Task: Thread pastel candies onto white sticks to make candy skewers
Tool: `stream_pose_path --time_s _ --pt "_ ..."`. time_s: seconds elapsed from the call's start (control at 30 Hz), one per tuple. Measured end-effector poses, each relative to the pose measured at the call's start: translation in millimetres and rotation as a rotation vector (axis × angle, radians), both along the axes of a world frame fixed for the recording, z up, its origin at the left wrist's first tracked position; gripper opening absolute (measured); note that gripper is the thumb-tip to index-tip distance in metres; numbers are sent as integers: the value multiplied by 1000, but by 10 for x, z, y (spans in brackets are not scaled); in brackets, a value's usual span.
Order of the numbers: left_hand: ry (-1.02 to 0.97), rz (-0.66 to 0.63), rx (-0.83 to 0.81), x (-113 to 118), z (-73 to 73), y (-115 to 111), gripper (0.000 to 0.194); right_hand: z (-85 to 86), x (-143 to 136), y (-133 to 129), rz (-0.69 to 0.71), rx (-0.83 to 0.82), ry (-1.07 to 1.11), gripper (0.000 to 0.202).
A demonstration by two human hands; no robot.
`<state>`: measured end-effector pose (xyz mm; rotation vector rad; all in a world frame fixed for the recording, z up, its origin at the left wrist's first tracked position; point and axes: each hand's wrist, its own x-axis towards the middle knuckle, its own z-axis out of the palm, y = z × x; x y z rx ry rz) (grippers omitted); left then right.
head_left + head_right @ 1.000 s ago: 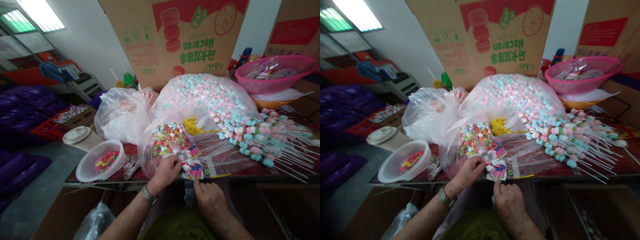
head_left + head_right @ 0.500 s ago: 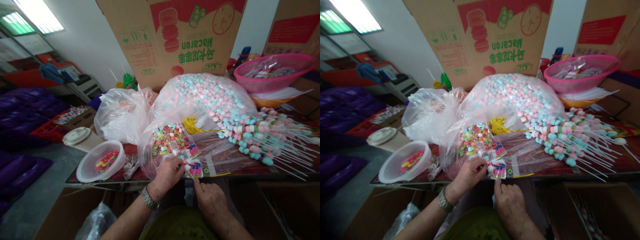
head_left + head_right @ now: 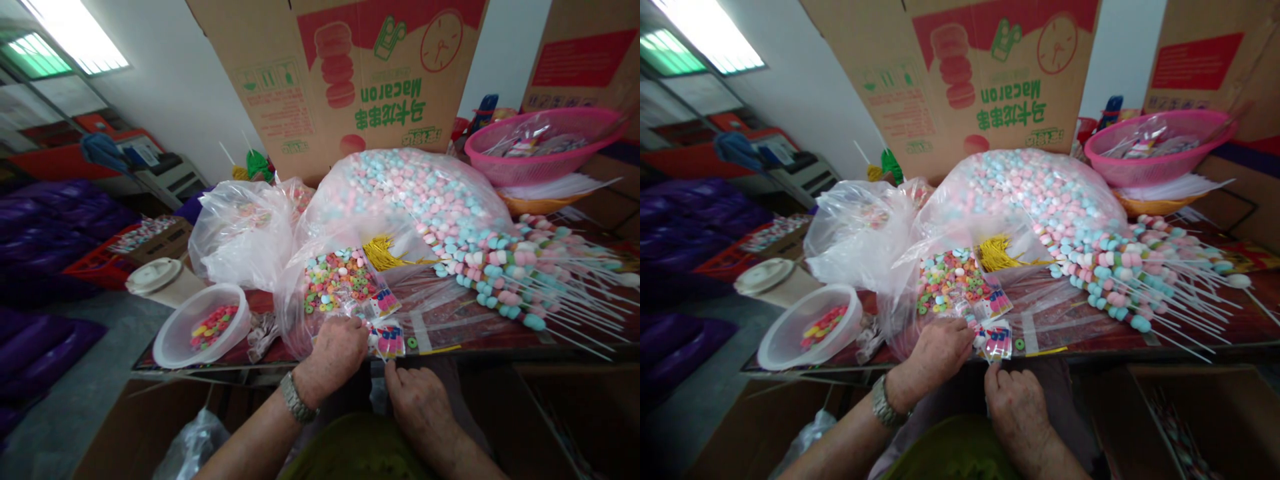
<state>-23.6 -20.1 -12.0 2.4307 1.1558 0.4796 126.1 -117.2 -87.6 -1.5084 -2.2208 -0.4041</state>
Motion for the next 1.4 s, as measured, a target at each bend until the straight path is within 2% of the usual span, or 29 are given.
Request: stream_pose_path --time_s 0.13,0.23,0.43,0.57,0.67,0.83,0.9,0.97,1.03,1.13,1.2,1.3,1.4 --pt "84 20 57 16 -55 -33 14 0 -7 9 0 -18 -3 29" --pt "143 77 29 13 -92 -54 10 8 -11 9 -2 -37 -14 28" --pt "-74 142 -29 51 -139 -129 8 79 -46 45 -22 -66 3 26" --pt "-28 94 -91 115 -131 -241 10 114 -51 141 -42 -78 150 20" --pt "-289 156 -297 66 -116 -259 14 116 -5 208 -72 -106 332 19" --pt "-1067 662 -755 -76 -31 -75 24 234 59 213 -68 -114 541 26" --pt "-1282 669 -1005 -30 39 -12 32 324 39 198 -32 -111 653 25" --pt "-1401 551 -1220 102 107 -7 33 405 -4 201 10 -81 675 25" --pt "-1463 478 -1303 289 145 -59 31 460 -56 232 31 -9 616 27" --pt "-1422 464 -1324 545 117 -176 29 487 -121 316 -12 134 508 32" --pt "-1331 422 -1262 630 66 -226 32 481 -147 368 -30 171 493 33" --pt "-1093 326 -1051 588 46 -256 41 475 -151 409 -9 130 551 31" --pt "-671 163 -721 354 209 -301 50 517 -84 426 24 40 691 28"
